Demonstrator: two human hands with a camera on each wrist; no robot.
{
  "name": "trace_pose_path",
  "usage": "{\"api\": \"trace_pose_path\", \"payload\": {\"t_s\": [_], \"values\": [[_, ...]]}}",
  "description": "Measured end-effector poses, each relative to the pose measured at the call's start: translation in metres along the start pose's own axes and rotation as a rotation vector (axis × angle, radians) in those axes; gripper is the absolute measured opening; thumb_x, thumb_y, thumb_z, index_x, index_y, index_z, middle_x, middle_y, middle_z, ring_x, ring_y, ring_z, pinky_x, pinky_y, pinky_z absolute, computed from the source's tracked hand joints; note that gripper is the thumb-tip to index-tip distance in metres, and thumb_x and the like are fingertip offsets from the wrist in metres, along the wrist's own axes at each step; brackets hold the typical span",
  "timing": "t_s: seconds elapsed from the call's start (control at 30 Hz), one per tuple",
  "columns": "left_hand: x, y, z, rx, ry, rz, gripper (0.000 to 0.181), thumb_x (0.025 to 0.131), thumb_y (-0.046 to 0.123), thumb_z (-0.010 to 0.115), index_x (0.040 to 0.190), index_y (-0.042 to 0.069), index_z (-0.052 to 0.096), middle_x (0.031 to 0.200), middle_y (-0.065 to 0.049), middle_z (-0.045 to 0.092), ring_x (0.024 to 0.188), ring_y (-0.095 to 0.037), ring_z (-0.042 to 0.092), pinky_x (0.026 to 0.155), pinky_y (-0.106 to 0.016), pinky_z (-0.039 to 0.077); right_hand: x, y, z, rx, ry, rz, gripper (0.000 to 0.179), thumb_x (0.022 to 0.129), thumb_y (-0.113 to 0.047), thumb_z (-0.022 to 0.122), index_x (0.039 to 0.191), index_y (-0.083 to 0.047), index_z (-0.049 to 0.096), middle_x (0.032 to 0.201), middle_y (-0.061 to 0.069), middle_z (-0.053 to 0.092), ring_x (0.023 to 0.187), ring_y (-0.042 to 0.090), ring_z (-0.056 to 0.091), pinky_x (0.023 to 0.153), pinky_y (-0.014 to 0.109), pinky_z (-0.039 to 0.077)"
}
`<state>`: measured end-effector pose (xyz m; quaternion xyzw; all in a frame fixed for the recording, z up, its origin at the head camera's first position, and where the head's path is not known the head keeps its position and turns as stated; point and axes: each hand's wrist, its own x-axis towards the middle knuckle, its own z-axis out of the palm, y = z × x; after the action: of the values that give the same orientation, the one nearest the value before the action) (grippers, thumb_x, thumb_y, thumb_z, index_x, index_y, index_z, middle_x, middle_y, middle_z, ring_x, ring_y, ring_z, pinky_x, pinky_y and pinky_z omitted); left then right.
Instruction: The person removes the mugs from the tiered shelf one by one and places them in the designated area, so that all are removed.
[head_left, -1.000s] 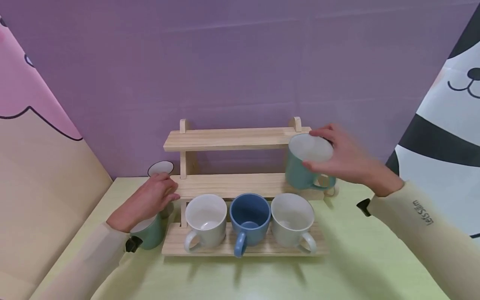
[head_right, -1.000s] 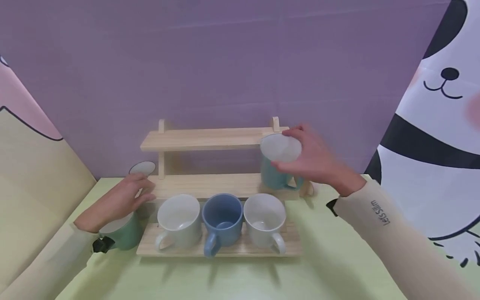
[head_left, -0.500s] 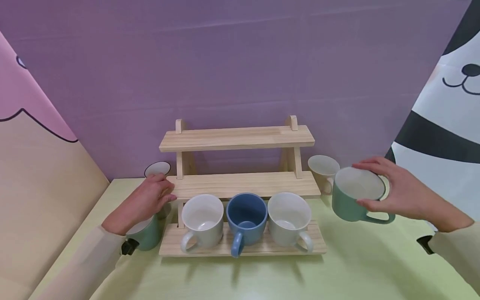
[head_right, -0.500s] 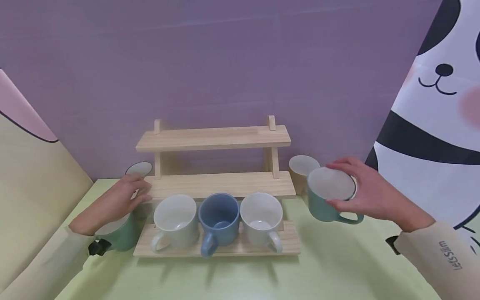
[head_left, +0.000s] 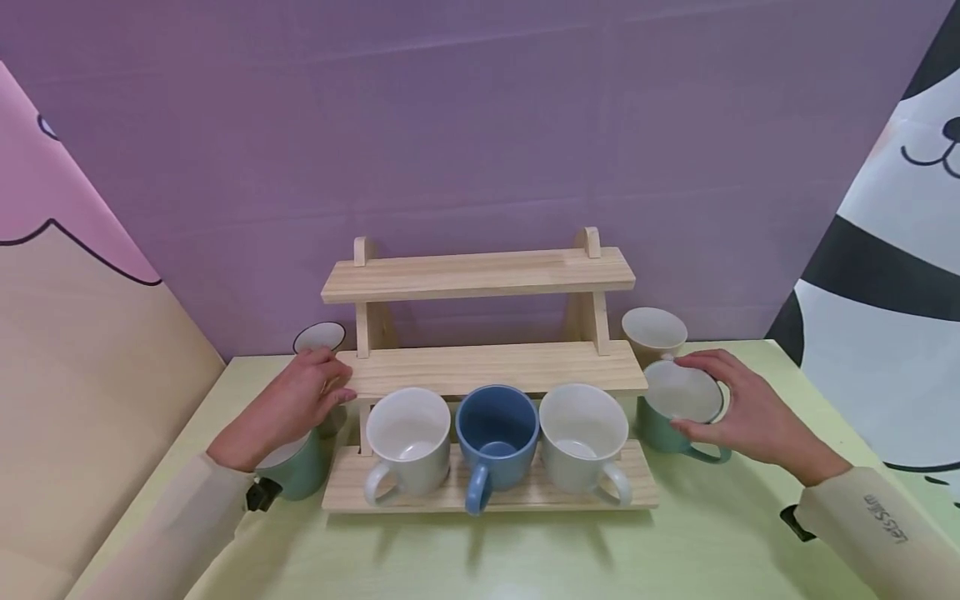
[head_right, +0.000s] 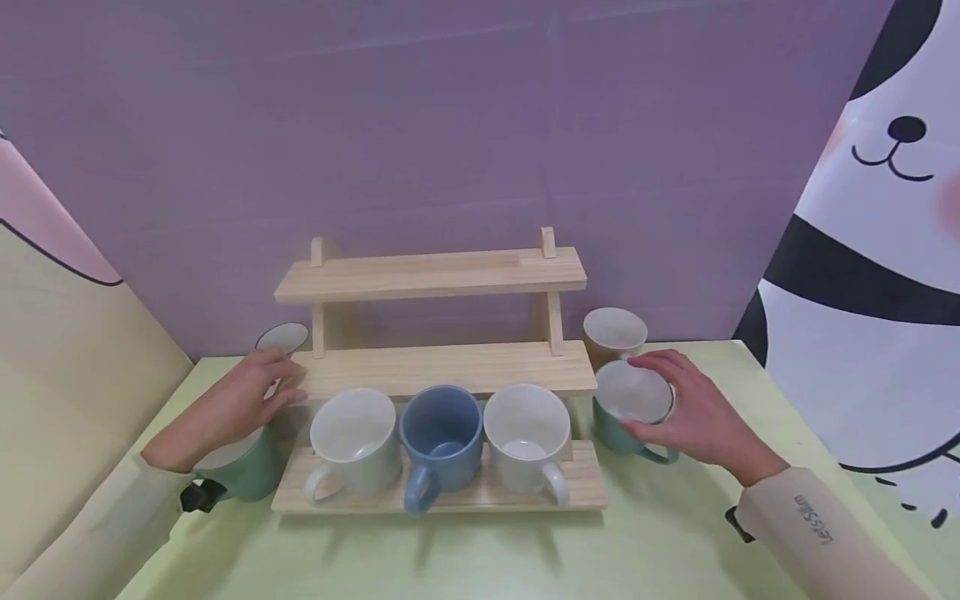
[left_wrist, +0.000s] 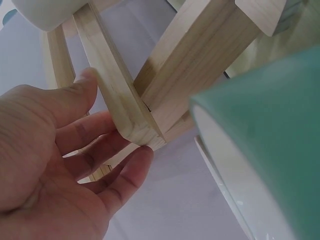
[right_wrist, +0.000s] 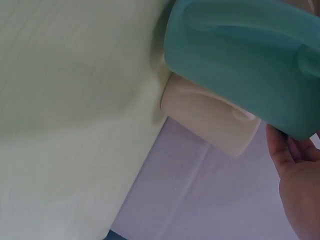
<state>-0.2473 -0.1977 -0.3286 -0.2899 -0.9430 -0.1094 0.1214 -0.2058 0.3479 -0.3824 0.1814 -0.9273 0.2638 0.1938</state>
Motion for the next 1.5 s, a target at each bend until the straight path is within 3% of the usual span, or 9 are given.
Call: {"api": "trace_pose_path", "payload": {"t_s": [0.17,0.43,0.57,0.7,1.13,1.37,1.5], "values": [[0.001,0.001,0.000,-0.003,0.005,0.004,0.026,0.082,0.015,0.074,0.098,-0.005,0.068,0.083,-0.006,0.051,0.081,-0.023,0.045,0.074,-0.037,0.044,0.002,0.002,0.008,-0.006,0.001,0.013,0.075,0.063,-0.033,0.089,0.125,-0.006,0.056,0.124,0.014,0.048,0.105,0.032,0.047,0.075,0.057,0.043],[0.001,0.002,0.001,-0.016,0.007,-0.003,0.027,0.081,0.014,0.075,0.099,-0.005,0.068,0.084,-0.006,0.052,0.082,-0.023,0.045,0.074,-0.037,0.044,0.007,0.001,0.007,-0.022,-0.004,0.039,0.078,0.064,-0.033,0.088,0.129,-0.005,0.054,0.123,0.016,0.051,0.105,0.032,0.044,0.076,0.053,0.040],[0.000,0.002,0.000,-0.022,0.013,0.005,0.027,0.081,0.013,0.075,0.099,-0.005,0.068,0.084,-0.005,0.052,0.083,-0.023,0.046,0.075,-0.037,0.044,0.009,0.001,0.004,-0.014,-0.037,0.083,0.078,0.067,-0.033,0.086,0.131,-0.004,0.053,0.121,0.017,0.052,0.103,0.031,0.044,0.075,0.051,0.041],[-0.001,0.002,0.000,-0.024,0.015,0.008,0.027,0.081,0.013,0.075,0.099,-0.005,0.068,0.084,-0.005,0.052,0.083,-0.023,0.046,0.075,-0.037,0.044,0.011,0.003,-0.001,0.016,-0.094,0.144,0.082,0.070,-0.039,0.084,0.134,-0.003,0.048,0.124,0.020,0.047,0.106,0.037,0.045,0.077,0.058,0.042],[-0.002,0.002,-0.001,-0.018,0.022,0.008,0.026,0.081,0.012,0.075,0.099,-0.005,0.068,0.086,-0.007,0.053,0.083,-0.024,0.046,0.075,-0.038,0.045,0.012,0.011,-0.011,0.060,-0.088,0.107,0.079,0.069,-0.036,0.085,0.132,-0.004,0.050,0.123,0.016,0.047,0.109,0.045,0.050,0.083,0.063,0.039],[-0.002,0.003,-0.002,-0.012,0.010,-0.021,0.027,0.081,0.012,0.075,0.100,-0.005,0.068,0.087,-0.008,0.053,0.082,-0.024,0.047,0.074,-0.038,0.046,0.014,-0.008,-0.014,0.070,-0.068,0.119,0.070,0.077,-0.034,0.080,0.134,-0.007,0.049,0.128,0.017,0.043,0.114,0.046,0.045,0.082,0.068,0.036],[-0.002,0.003,-0.001,-0.009,0.009,-0.018,0.027,0.081,0.012,0.074,0.100,-0.006,0.068,0.088,-0.009,0.054,0.083,-0.025,0.047,0.075,-0.039,0.046,0.016,-0.030,-0.016,0.080,-0.018,0.060,0.061,0.079,-0.025,0.079,0.131,-0.010,0.053,0.127,0.011,0.046,0.113,0.037,0.046,0.084,0.060,0.039]]}}
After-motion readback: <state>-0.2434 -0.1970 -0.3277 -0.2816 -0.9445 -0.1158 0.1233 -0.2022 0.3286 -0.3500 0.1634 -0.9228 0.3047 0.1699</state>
